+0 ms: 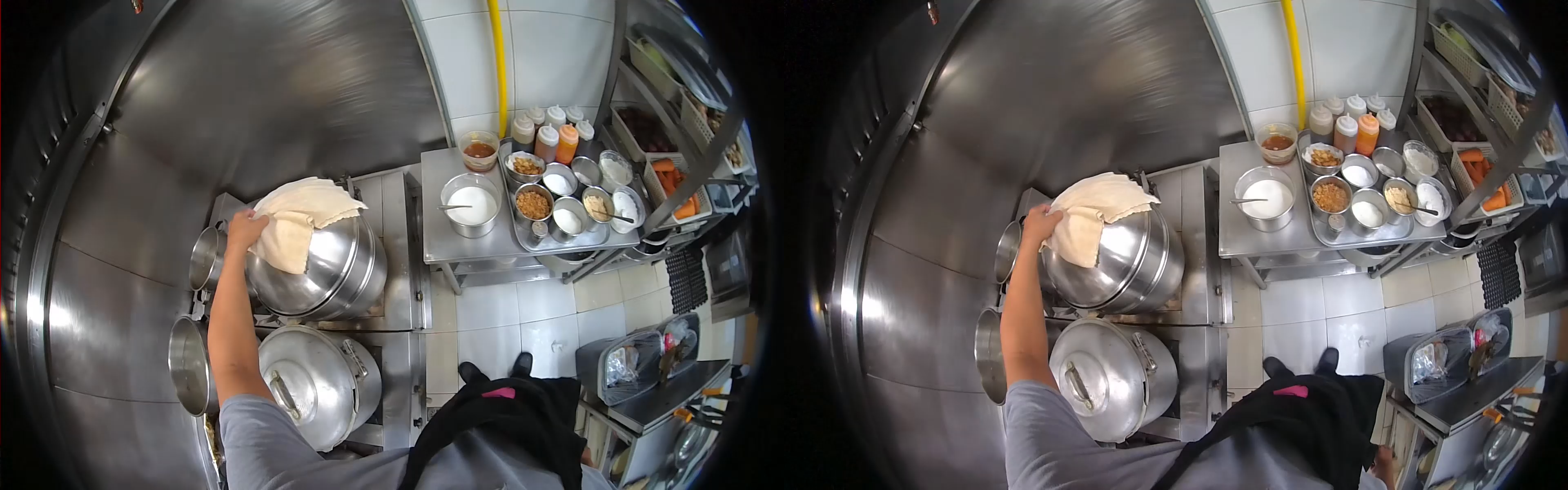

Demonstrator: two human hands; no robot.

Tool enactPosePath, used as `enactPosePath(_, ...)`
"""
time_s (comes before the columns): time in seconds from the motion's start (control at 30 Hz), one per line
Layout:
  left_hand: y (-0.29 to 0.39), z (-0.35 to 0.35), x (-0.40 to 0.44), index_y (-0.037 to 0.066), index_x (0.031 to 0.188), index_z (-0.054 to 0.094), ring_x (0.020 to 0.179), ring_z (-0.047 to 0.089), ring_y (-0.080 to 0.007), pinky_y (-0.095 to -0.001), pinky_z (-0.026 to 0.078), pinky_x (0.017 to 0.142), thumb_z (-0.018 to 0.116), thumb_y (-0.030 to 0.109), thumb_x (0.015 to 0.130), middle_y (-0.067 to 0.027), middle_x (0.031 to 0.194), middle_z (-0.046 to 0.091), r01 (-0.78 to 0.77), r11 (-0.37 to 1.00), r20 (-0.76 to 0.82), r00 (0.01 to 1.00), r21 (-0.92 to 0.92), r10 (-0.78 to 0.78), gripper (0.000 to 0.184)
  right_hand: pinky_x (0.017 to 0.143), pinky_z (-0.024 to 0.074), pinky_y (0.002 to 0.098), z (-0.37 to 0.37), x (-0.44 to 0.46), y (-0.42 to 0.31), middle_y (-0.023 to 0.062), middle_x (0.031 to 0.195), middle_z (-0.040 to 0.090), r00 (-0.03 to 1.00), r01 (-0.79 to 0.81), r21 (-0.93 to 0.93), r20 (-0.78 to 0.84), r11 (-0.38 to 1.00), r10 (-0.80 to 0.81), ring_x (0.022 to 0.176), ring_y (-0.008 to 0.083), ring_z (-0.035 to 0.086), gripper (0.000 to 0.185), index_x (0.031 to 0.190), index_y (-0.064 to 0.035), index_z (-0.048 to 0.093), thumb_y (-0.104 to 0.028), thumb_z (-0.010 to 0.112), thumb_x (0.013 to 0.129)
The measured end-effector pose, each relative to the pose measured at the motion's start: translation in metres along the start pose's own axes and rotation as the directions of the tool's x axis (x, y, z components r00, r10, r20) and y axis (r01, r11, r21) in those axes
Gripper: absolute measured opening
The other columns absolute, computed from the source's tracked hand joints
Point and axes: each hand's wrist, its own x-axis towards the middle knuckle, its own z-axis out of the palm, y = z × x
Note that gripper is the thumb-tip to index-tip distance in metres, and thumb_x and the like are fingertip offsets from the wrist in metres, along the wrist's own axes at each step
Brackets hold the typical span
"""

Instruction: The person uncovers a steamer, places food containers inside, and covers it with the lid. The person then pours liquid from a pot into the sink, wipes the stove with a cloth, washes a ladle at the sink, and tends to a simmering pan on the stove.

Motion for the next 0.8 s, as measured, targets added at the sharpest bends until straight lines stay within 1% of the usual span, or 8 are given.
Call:
enactPosePath(0.2,-0.005,0.003,0.002,0.002,0.110,0.071,0.098,0.070,-0.0329,-0.0394,0.053,0.089,0.070,0.039,0.068,-0.0220,0.101,0.072,-0.029,0.998,0.011,1.000,0.048,0.028,0.056,0.050,0.0467,0.0365,0.010,0.002,-0.003,0.0093,0.079,0.066,0.996,0.083,0.052,0.018,0.995,-0.084,0.061,0.0236,0.061,0.013,0.088,-0.0069,0.061,-0.019,0.063,0.084)
enactPosePath(0.33,-0.006,0.004,-0.002,0.000,0.114,0.069,0.090,0.072,-0.0314,-0.0387,0.054,0.084,0.071,0.037,0.070,-0.0220,0.097,0.073,0.025,1.000,0.048,0.999,-0.006,-0.025,0.058,0.052,0.0469,0.0379,0.005,0.003,-0.024,0.0089,0.079,0.067,0.945,0.324,-0.026,0.064,0.946,-0.322,0.064,0.0247,0.062,0.012,0.087,-0.0082,0.060,-0.019,0.064,0.083)
enactPosePath(0.37,-0.007,-0.002,-0.006,-0.002,0.116,0.068,0.086,0.072,-0.0309,-0.0384,0.055,0.082,0.073,0.033,0.071,-0.0220,0.096,0.073,-0.063,0.998,0.071,0.996,0.020,0.061,0.057,0.053,0.0469,0.0383,0.003,-0.001,-0.031,0.0088,0.079,0.067,0.934,0.354,-0.037,0.064,0.935,-0.351,0.064,0.0250,0.062,0.012,0.087,-0.0085,0.060,-0.019,0.065,0.083)
enactPosePath(0.47,-0.014,-0.021,-0.026,-0.005,0.119,0.065,0.084,0.073,-0.0307,-0.0384,0.056,0.081,0.076,0.023,0.072,-0.0225,0.097,0.073,-0.087,0.996,0.101,0.991,0.017,0.085,0.056,0.069,0.0536,0.0437,0.003,-0.001,-0.053,0.0082,0.081,0.071,0.989,0.144,0.131,-0.033,0.981,-0.141,0.081,0.0307,0.068,0.018,0.084,-0.0084,0.067,-0.023,0.074,0.075)
enactPosePath(0.53,-0.027,-0.028,-0.031,-0.004,0.121,0.064,0.081,0.073,-0.0300,-0.0381,0.056,0.080,0.079,0.012,0.069,-0.0235,0.102,0.071,0.010,1.000,0.112,0.994,-0.026,-0.007,0.057,0.064,0.0516,0.0422,0.005,-0.001,-0.061,0.0083,0.077,0.069,0.989,0.144,0.143,-0.034,0.979,-0.141,0.075,0.0286,0.066,0.017,0.081,-0.0078,0.066,-0.023,0.072,0.078)
enactPosePath(0.63,-0.054,-0.038,-0.037,0.001,0.124,0.065,0.084,0.073,-0.0298,-0.0392,0.056,0.080,0.076,0.014,0.071,-0.0233,0.108,0.070,-0.154,0.981,0.174,0.976,0.121,0.131,0.056,0.056,0.0485,0.0399,0.004,0.010,-0.061,0.0086,0.071,0.065,0.986,0.165,0.148,-0.011,0.975,-0.165,0.067,0.0256,0.063,0.018,0.078,-0.0069,0.065,-0.024,0.067,0.082)
enactPosePath(0.77,-0.063,-0.027,-0.052,0.005,0.123,0.066,0.098,0.068,-0.0337,-0.0430,0.054,0.084,0.073,0.020,0.074,-0.0225,0.118,0.066,-0.090,0.996,0.167,0.982,0.029,0.083,0.052,0.046,0.0444,0.0369,-0.005,0.038,-0.043,0.0089,0.063,0.060,0.971,0.232,0.159,0.015,0.960,-0.237,0.055,0.0215,0.059,0.024,0.074,-0.0058,0.063,-0.025,0.062,0.087)
enactPosePath(0.8,-0.092,-0.013,-0.040,0.006,0.125,0.065,0.097,0.068,-0.0340,-0.0411,0.055,0.082,0.074,0.024,0.076,-0.0231,0.118,0.064,-0.307,0.938,0.068,0.952,0.162,0.300,0.053,0.044,0.0433,0.0362,-0.011,0.055,-0.029,0.0090,0.061,0.059,0.946,0.302,0.140,0.078,0.943,-0.315,0.053,0.0205,0.058,0.026,0.073,-0.0055,0.062,-0.025,0.060,0.089)
